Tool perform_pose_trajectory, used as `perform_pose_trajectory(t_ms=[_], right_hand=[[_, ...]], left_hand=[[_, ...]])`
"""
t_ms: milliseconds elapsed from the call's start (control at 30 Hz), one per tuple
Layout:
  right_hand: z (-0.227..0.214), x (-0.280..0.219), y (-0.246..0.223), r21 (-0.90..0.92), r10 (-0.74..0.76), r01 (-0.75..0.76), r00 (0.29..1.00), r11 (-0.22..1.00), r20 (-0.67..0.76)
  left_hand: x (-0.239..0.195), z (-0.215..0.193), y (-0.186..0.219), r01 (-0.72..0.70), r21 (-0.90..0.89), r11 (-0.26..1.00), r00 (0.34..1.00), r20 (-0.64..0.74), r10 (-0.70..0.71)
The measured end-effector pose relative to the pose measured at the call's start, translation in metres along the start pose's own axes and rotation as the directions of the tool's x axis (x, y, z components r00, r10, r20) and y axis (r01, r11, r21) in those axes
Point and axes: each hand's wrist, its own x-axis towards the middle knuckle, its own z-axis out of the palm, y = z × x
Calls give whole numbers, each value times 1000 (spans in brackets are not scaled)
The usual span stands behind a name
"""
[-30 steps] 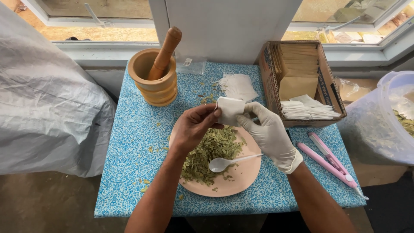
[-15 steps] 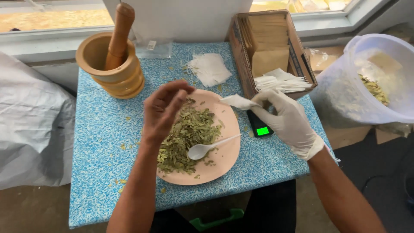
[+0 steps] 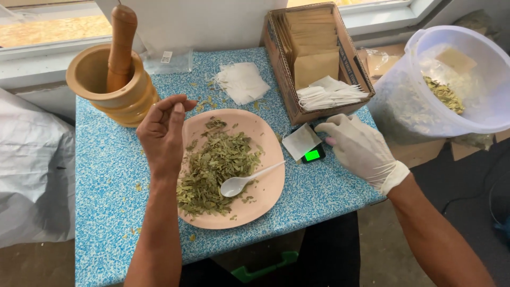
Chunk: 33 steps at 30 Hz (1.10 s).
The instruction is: Filling empty tea bags with loose tea leaves using a spoon, weighing them on a scale, and sealing them with a heat sealer
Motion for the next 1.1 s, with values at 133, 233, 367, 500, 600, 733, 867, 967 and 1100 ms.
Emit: perform_pose_trajectory(t_ms=[133,233,367,500,600,733,867,967,1100], right_hand=[[-61,-1,-27,366,82,-65,996,928,-31],[-80,16,-47,841,171,-20,981,540,-86],[-81,70,-52,709,-117,349,927,613,-356],[-68,119,-56,350,-439,661,723,664,-533],[-54,142,-50,365,-391,599,772,713,-502],[-28,155,-49,480,-315,562,806,674,-502],[-6,158,-47,537,-272,512,843,670,-464],[3,161,-47,555,-261,492,857,670,-445],[9,163,-46,549,-241,473,864,689,-443]], left_hand=[[1,-1,1,-40,25,999,999,10,40],[1,0,3,-70,104,992,997,38,66],[3,-1,5,-164,279,946,981,143,128],[2,-8,2,-255,379,890,945,292,146],[3,-9,-1,-267,399,877,939,314,142],[3,-10,-7,-258,418,871,940,315,127],[4,-10,-4,-249,439,864,933,349,92],[6,-9,-5,-242,436,867,930,358,80],[5,-10,-7,-227,448,865,932,358,60]])
